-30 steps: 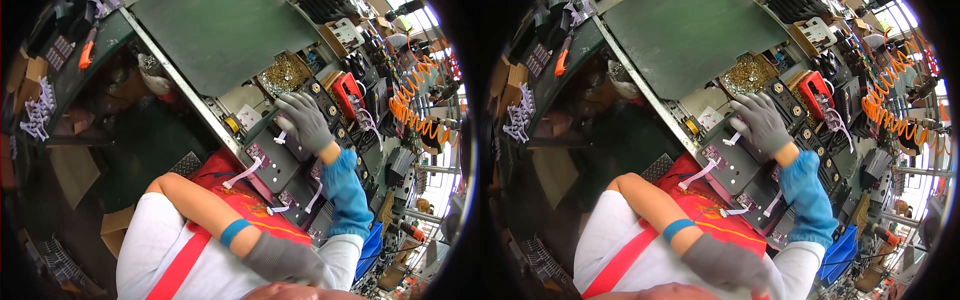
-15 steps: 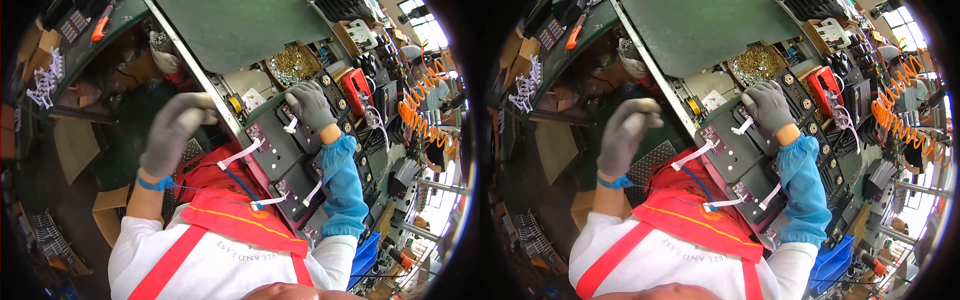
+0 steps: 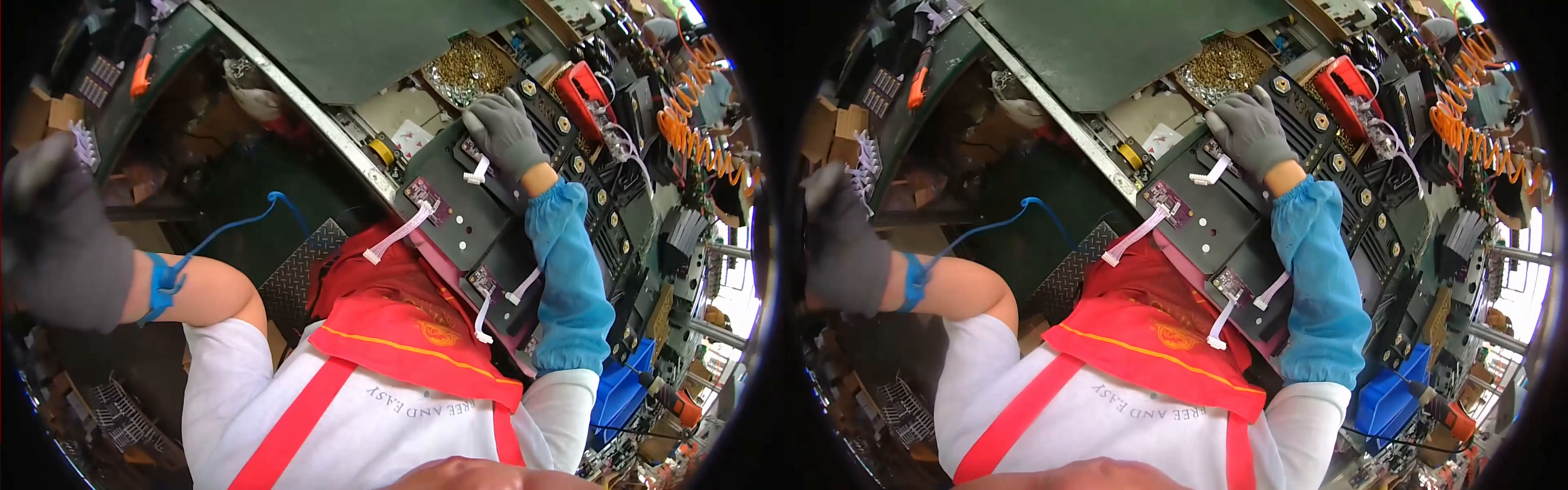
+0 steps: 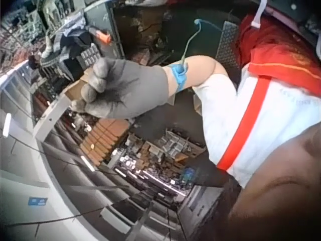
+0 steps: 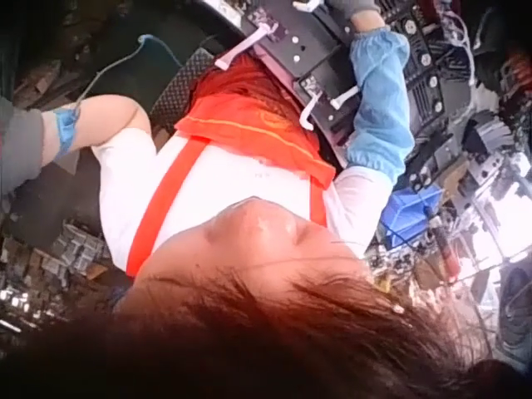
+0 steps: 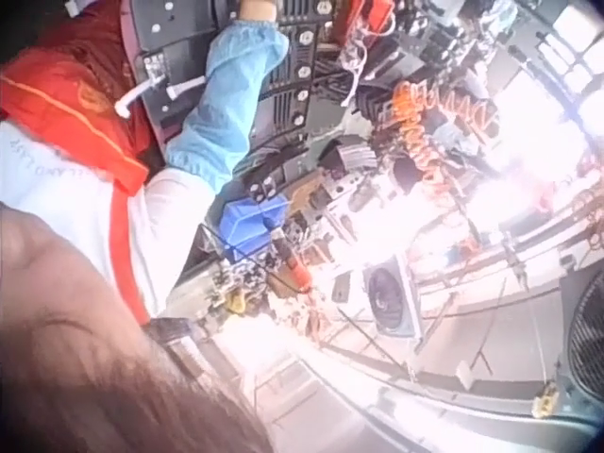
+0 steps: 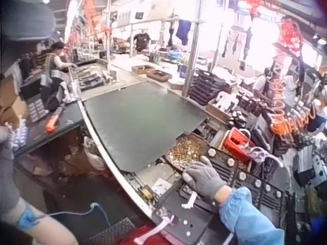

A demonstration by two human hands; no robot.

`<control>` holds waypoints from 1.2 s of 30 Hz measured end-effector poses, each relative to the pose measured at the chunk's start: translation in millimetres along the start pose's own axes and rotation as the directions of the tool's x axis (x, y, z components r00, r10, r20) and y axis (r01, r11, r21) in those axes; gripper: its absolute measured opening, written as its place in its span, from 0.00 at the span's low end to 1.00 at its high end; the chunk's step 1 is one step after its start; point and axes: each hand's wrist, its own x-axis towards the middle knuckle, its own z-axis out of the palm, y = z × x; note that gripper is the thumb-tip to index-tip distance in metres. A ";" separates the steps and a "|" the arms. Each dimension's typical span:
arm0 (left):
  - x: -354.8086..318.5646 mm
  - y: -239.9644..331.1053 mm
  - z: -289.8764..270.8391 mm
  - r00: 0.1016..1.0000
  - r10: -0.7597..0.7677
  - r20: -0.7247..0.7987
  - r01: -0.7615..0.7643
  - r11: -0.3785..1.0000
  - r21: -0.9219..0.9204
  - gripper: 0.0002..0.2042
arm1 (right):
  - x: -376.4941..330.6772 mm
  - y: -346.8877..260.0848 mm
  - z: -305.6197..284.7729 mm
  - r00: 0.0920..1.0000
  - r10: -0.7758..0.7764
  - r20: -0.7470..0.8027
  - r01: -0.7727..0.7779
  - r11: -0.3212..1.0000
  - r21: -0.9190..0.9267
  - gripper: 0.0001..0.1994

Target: Assembling internal components and attaching the faceplate of an inverter welding machine.

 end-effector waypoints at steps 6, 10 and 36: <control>-31.0 -111.0 -23.4 0.968 -0.218 -0.124 0.227 0.546 0.806 0.10 | 43.7 0.3 -23.8 0.869 0.114 0.481 -0.010 0.977 -0.214 0.13; -47.7 -203.9 -57.0 0.914 -0.369 0.167 -0.050 0.306 0.951 0.11 | 96.9 51.1 1.2 0.723 0.246 0.645 -0.008 0.937 -0.348 0.13; -64.3 -288.4 -71.8 0.818 -0.573 0.047 -0.186 -0.188 0.964 0.21 | 146.5 158.9 67.8 0.198 0.400 0.895 0.118 0.896 -0.427 0.17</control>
